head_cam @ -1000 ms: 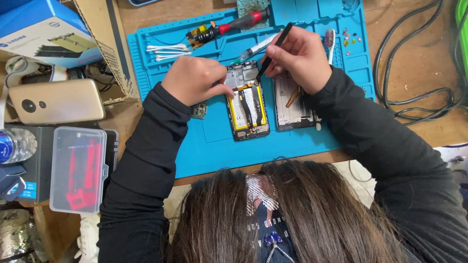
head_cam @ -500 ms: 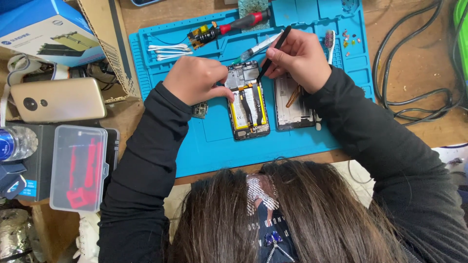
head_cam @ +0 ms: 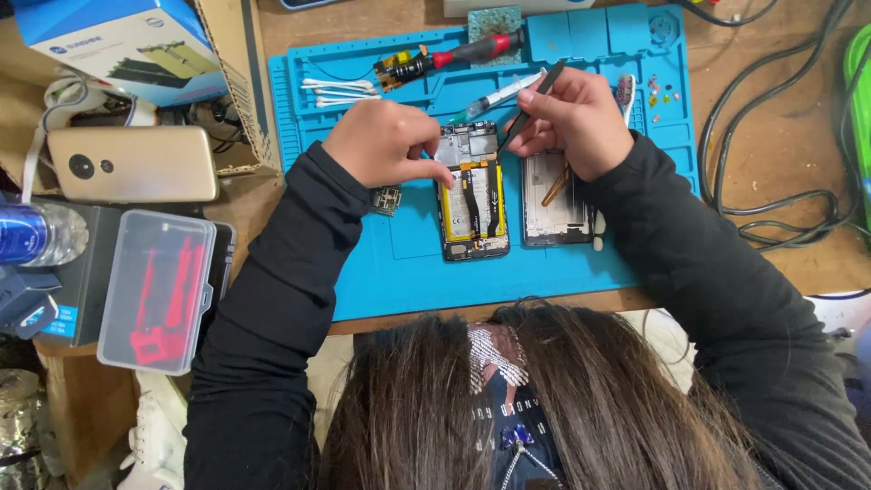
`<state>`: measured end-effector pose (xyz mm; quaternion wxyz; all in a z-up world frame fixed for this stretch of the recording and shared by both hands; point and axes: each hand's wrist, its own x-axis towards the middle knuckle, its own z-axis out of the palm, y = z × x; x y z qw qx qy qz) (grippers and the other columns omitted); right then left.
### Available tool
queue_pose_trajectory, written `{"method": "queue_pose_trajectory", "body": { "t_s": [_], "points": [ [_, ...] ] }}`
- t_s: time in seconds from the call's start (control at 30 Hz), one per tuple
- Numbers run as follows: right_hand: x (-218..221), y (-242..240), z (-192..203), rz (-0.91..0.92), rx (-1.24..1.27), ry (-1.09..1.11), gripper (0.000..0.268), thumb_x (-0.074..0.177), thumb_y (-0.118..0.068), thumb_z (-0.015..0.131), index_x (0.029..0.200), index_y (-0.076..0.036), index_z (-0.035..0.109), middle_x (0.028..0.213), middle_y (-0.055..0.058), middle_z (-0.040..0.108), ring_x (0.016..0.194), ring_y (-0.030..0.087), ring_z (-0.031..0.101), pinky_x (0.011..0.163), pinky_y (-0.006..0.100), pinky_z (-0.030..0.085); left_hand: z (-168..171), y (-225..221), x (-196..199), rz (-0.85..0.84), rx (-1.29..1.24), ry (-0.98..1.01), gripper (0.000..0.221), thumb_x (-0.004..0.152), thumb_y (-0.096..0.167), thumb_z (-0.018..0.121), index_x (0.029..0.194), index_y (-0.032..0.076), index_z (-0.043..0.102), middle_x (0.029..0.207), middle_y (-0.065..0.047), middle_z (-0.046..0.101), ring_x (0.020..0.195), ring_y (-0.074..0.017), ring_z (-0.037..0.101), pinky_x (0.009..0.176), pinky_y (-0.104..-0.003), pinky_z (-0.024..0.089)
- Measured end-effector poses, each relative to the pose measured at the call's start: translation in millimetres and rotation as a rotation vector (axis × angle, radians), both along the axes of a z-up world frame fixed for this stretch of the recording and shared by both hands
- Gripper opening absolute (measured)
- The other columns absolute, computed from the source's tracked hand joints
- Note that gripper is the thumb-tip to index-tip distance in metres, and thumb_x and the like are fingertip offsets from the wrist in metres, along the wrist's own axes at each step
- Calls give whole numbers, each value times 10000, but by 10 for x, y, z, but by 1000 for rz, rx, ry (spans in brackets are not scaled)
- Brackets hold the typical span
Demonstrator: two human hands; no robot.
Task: Disassembling a mobile phone to remove the battery and internal components using precision tools.
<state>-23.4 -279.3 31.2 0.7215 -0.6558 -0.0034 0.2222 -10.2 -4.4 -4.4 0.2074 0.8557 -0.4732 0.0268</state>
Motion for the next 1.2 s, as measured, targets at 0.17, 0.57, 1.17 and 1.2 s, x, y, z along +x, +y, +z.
{"method": "queue_pose_trajectory", "body": {
  "t_s": [0.17, 0.57, 1.17, 1.2],
  "points": [
    [-23, 21, -84, 45, -38, -46, 126, 955, -154, 623, 990, -55, 553, 837, 167, 681, 693, 217, 715, 585, 246, 619, 83, -78, -62, -53, -14, 177, 426, 892, 534, 698, 774, 143, 577, 675, 4, 593, 556, -171, 518, 475, -331, 402],
    [-80, 58, -220, 159, -50, -267, 141, 969, -81, 600, 1016, -37, 474, 875, 144, 635, 690, 236, 698, 544, 271, 600, 24, -82, -33, -6, -25, 57, 509, 914, 627, 569, 727, 154, 566, 665, 9, 597, 555, -188, 532, 421, -343, 352],
    [57, 61, -206, -370, 136, -197, 142, 1005, -93, 561, 896, -55, 478, 718, 114, 585, 564, 188, 639, 505, 261, 582, 178, 420, 60, 274, 163, -410, 560, 1084, 587, 536, 694, 186, 501, 574, 31, 444, 464, -138, 403, 411, -308, 306],
    [105, 47, -231, -429, 144, -194, 171, 994, -107, 575, 881, -47, 462, 681, 107, 530, 563, 213, 630, 521, 285, 607, 237, 468, 59, 311, 308, -308, 532, 1078, 577, 591, 717, 187, 565, 566, 19, 495, 480, -156, 469, 410, -311, 370]
  ]
}}
